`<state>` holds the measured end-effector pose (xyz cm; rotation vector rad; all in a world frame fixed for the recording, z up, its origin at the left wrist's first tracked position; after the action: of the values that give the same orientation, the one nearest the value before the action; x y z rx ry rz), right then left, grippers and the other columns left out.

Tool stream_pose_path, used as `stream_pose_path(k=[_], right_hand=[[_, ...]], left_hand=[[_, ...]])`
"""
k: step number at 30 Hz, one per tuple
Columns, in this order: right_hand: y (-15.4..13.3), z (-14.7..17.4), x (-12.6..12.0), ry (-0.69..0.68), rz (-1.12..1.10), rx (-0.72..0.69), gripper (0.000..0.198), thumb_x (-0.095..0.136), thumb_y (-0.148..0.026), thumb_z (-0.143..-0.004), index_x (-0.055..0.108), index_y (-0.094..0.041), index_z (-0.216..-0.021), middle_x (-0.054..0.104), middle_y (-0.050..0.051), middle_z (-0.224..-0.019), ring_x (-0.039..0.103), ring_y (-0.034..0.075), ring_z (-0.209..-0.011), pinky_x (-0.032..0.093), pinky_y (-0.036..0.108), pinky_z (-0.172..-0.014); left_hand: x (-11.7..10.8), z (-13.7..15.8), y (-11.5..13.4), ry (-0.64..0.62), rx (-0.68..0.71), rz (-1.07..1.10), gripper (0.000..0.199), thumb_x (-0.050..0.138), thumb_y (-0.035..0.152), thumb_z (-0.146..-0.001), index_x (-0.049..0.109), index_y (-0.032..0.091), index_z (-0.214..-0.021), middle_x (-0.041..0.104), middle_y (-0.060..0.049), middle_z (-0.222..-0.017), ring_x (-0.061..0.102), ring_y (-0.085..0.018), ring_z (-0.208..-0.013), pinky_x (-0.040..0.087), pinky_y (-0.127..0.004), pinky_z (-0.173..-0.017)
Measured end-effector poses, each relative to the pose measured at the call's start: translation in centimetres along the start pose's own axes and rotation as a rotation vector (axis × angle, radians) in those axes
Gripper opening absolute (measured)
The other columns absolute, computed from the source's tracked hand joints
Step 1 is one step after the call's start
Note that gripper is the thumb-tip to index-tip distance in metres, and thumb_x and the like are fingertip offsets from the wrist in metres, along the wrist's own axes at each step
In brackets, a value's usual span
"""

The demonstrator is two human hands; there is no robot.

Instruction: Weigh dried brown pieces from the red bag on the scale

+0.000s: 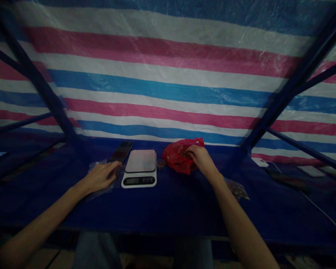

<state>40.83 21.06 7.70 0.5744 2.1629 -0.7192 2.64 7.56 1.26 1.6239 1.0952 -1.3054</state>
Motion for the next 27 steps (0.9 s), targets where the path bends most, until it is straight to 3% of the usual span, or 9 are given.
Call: stream_pose_path(k=[5, 10, 14, 20, 24, 27], right_hand=[[-4.4, -1.7, -1.0, 0.105, -0.099, -0.054, 0.021, 0.058, -0.012, -0.09, 0.077, -0.021, -0.094, 0.078, 0.007, -0.097, 0.073, 0.024, -0.09, 0.056, 0.036, -0.085], [-9.8, -3.1, 3.9, -0.143, -0.156, -0.228, 0.022, 0.057, -0.011, -0.092, 0.077, -0.02, -0.091, 0.078, 0.007, -0.095, 0.072, 0.021, -0.089, 0.055, 0.033, -0.085], [-10.1, -3.1, 6.6, -0.296, -0.167, -0.259, 0.025, 0.054, -0.009, -0.094, 0.077, -0.019, -0.09, 0.077, 0.006, -0.094, 0.071, 0.019, -0.087, 0.054, 0.03, -0.084], [-9.8, -4.0, 7.0, -0.362, -0.19, -0.181, 0.019, 0.063, -0.009, -0.088, 0.077, -0.019, -0.095, 0.078, 0.005, -0.092, 0.072, 0.019, -0.084, 0.054, 0.028, -0.08], [-10.4, -4.9, 6.9, -0.342, -0.231, -0.141, 0.02, 0.07, -0.012, -0.085, 0.076, -0.019, -0.103, 0.078, 0.006, -0.098, 0.073, 0.02, -0.088, 0.056, 0.031, -0.083], [-10.3, -4.8, 5.9, -0.23, -0.235, -0.144, 0.019, 0.068, -0.02, -0.09, 0.075, -0.022, -0.108, 0.076, 0.007, -0.11, 0.071, 0.023, -0.103, 0.054, 0.036, -0.094]], left_hand=[[0.0, 0.1, 0.2, 0.019, 0.011, 0.031, 0.033, 0.043, 0.016, -0.094, 0.053, 0.02, -0.125, 0.074, -0.007, -0.107, 0.072, -0.023, -0.09, 0.046, -0.034, -0.075], [0.1, 0.1, 0.2, 0.021, 0.006, 0.033, 0.034, 0.042, 0.016, -0.094, 0.054, 0.021, -0.125, 0.074, -0.007, -0.108, 0.072, -0.025, -0.093, 0.047, -0.035, -0.077], [0.2, 0.1, 0.1, 0.004, 0.006, 0.039, 0.036, 0.042, 0.016, -0.094, 0.054, 0.021, -0.128, 0.074, -0.008, -0.107, 0.072, -0.025, -0.091, 0.048, -0.035, -0.077], [0.0, 0.0, 0.4, -0.002, 0.018, 0.046, 0.036, 0.042, 0.016, -0.094, 0.054, 0.021, -0.128, 0.074, -0.008, -0.106, 0.072, -0.024, -0.09, 0.047, -0.034, -0.076], [-0.1, 0.1, 0.5, -0.005, 0.015, 0.051, 0.036, 0.044, 0.015, -0.092, 0.054, 0.021, -0.126, 0.074, -0.007, -0.104, 0.071, -0.023, -0.086, 0.046, -0.033, -0.073], [0.0, 0.1, 0.4, -0.005, 0.019, 0.059, 0.035, 0.044, 0.015, -0.092, 0.054, 0.021, -0.125, 0.074, -0.007, -0.103, 0.071, -0.023, -0.085, 0.046, -0.033, -0.073]])
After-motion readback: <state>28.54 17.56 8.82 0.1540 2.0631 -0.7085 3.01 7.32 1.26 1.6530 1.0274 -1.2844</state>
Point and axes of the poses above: each hand's wrist, its own z-axis away from the middle knuckle, its own x-axis out of the palm, y = z × x, the point moved 7 cm from there along -z, towards the middle knuckle
